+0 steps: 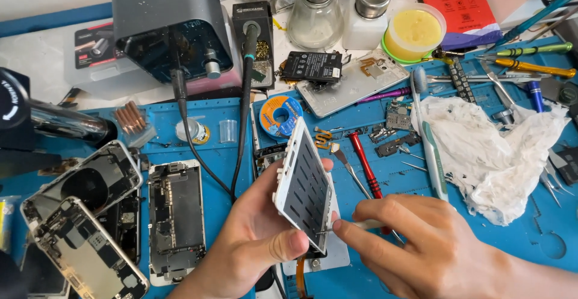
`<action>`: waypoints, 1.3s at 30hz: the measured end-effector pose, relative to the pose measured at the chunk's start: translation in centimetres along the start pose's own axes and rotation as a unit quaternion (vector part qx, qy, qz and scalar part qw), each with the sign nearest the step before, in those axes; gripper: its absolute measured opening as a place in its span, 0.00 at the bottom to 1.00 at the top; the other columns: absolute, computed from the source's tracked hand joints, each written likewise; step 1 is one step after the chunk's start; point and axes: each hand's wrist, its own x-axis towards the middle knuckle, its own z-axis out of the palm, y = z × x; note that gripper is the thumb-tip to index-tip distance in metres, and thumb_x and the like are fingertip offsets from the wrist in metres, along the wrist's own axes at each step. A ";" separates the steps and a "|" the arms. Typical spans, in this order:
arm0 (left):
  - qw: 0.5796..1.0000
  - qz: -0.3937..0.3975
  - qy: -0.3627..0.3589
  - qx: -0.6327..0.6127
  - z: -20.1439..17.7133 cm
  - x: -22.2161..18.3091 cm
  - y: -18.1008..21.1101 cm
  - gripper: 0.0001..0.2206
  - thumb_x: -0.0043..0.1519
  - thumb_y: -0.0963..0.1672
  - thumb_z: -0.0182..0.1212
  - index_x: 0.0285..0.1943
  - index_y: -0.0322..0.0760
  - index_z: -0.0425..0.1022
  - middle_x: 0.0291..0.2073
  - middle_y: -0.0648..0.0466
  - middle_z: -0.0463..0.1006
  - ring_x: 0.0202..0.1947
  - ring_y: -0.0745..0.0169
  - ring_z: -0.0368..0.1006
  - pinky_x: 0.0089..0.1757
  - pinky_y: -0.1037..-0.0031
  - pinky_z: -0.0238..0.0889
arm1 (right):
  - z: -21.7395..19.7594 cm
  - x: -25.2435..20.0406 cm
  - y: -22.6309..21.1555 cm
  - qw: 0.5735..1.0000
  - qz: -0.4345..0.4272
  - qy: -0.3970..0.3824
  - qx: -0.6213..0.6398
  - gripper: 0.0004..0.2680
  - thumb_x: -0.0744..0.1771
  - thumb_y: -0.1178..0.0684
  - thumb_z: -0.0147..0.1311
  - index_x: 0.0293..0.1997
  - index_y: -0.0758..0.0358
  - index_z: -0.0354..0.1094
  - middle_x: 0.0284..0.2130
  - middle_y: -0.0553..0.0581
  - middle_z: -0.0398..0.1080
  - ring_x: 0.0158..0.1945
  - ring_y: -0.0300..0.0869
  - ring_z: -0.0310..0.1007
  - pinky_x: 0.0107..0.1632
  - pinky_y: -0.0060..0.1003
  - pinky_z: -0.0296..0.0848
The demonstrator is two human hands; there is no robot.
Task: The person cleans the internal components of a disassembled smartphone using a cotton swab. They wipe the metal frame and the back of the screen assembly, then place the screen back into the phone's chassis.
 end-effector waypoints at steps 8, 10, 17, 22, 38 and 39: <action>1.000 -0.005 -0.005 -0.018 0.0 -0.2 0.2 0.42 0.54 0.44 0.77 0.75 0.31 0.52 0.67 0.45 0.65 0.54 0.51 0.71 0.55 0.64 0.65 | -0.2 -0.2 0.0 0.999 -0.029 -0.018 -0.012 0.10 0.69 0.54 0.43 0.50 0.62 0.70 0.38 0.62 0.67 0.27 0.46 0.72 0.28 0.42 0.73; 1.000 -0.002 -0.001 -0.016 0.2 -0.1 0.2 0.41 0.53 0.44 0.78 0.73 0.31 0.55 0.66 0.45 0.66 0.53 0.51 0.72 0.54 0.65 0.66 | -0.1 -0.2 0.1 0.999 -0.035 -0.017 -0.013 0.10 0.69 0.54 0.43 0.50 0.63 0.70 0.37 0.62 0.67 0.27 0.46 0.72 0.27 0.41 0.73; 0.997 0.043 0.036 0.044 0.2 -0.4 -0.4 0.42 0.50 0.46 0.81 0.71 0.32 0.58 0.67 0.46 0.66 0.55 0.54 0.71 0.53 0.65 0.68 | 0.4 -0.7 0.5 0.999 -0.036 -0.010 -0.004 0.10 0.69 0.56 0.45 0.52 0.65 0.68 0.35 0.59 0.66 0.23 0.46 0.66 0.23 0.38 0.70; 0.997 0.052 0.056 0.021 0.5 -0.8 -1.0 0.40 0.48 0.40 0.78 0.69 0.31 0.57 0.69 0.43 0.62 0.41 0.44 0.74 0.37 0.62 0.75 | 0.6 -0.8 0.0 0.999 0.008 -0.016 0.036 0.09 0.69 0.55 0.45 0.52 0.63 0.68 0.34 0.58 0.66 0.20 0.48 0.62 0.20 0.40 0.65; 0.993 0.044 0.088 0.062 0.4 -1.1 -0.2 0.46 0.42 0.41 0.80 0.72 0.36 0.57 0.70 0.47 0.65 0.57 0.49 0.73 0.32 0.73 0.78 | -0.5 0.6 -0.3 0.997 0.016 0.030 0.068 0.07 0.67 0.56 0.50 0.46 0.66 0.71 0.32 0.60 0.72 0.25 0.48 0.69 0.24 0.39 0.68; 0.993 0.044 0.087 0.062 0.4 -1.0 -0.2 0.46 0.42 0.41 0.80 0.72 0.36 0.57 0.70 0.47 0.65 0.57 0.49 0.73 0.32 0.73 0.78 | -0.4 0.6 -0.2 0.997 0.017 0.030 0.067 0.07 0.67 0.56 0.50 0.46 0.66 0.71 0.32 0.60 0.72 0.25 0.48 0.69 0.24 0.39 0.68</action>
